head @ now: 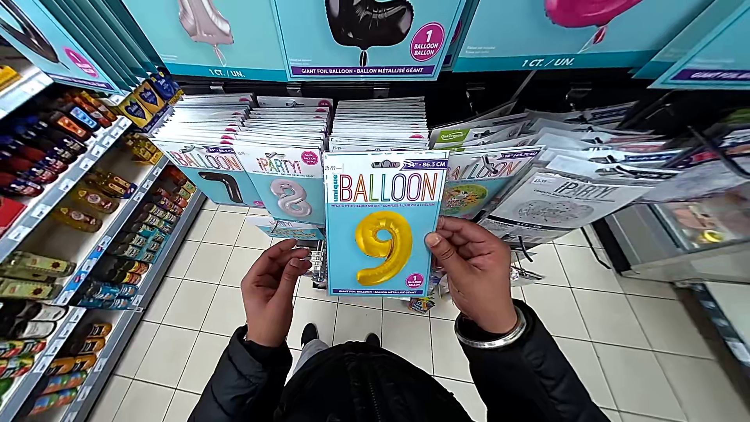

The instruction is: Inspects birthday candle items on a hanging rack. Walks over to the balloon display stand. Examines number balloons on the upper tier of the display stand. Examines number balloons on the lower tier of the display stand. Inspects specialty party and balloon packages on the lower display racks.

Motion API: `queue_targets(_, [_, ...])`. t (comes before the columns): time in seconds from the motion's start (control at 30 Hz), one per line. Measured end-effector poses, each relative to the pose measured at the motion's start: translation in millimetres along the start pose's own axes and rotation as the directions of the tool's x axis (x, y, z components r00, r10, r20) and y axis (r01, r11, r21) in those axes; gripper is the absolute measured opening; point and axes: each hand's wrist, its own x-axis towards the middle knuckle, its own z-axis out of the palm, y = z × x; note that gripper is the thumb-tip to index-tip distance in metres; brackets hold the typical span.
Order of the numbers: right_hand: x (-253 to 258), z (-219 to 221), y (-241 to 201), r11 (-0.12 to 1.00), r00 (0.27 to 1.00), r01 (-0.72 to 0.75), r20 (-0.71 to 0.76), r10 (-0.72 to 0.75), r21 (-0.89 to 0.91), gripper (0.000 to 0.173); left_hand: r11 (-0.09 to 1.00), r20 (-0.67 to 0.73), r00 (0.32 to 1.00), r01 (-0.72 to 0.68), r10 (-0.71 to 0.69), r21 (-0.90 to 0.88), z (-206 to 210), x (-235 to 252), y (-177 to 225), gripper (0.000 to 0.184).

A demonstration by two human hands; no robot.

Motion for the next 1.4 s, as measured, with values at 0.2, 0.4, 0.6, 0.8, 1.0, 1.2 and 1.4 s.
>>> queue_targets(0.2, [11.0,2.8,22.2,0.996,0.999,-0.042,-0.028,0.04,-0.082,0.024,1.0,-0.008,1.0,0.001,-0.001,-0.008,-3.0,-0.8,-2.2,0.035])
queue_targets(0.4, [23.4,9.6,41.2,0.978,0.996,-0.048,-0.082,0.032,-0.205,0.023,1.0,0.003,1.0,0.004,-0.005,0.01,1.4,5.1,-4.5,0.035])
queue_targets(0.6, [21.0,9.9,38.3,0.934,0.989,-0.053,-0.149,0.0,-0.354,0.027,0.991,0.106,0.994,-0.039,0.026,0.127,25.0,32.8,2.2,0.038])
queue_targets(0.8, [0.9,-5.5,24.8,0.906,0.977,-0.097,-0.214,0.007,-0.413,0.029,0.974,0.143,0.99,-0.054,0.023,0.218,53.5,71.1,-10.2,0.048])
queue_targets(1.0, [-9.4,-26.5,30.1,0.945,0.969,-0.054,-0.247,-0.029,-0.322,0.03,0.957,0.1,0.995,-0.048,0.02,0.285,71.5,87.2,-16.2,0.052])
queue_targets(1.2, [-17.8,-35.8,28.6,0.949,0.966,-0.068,-0.258,-0.014,-0.306,0.029,0.946,0.056,0.998,-0.047,0.031,0.32,74.9,96.7,-18.5,0.058])
queue_targets(1.4, [-19.6,-36.0,27.7,0.946,0.968,-0.069,-0.25,-0.013,-0.318,0.029,0.962,0.073,0.997,-0.032,0.013,0.273,68.6,96.5,-12.4,0.025])
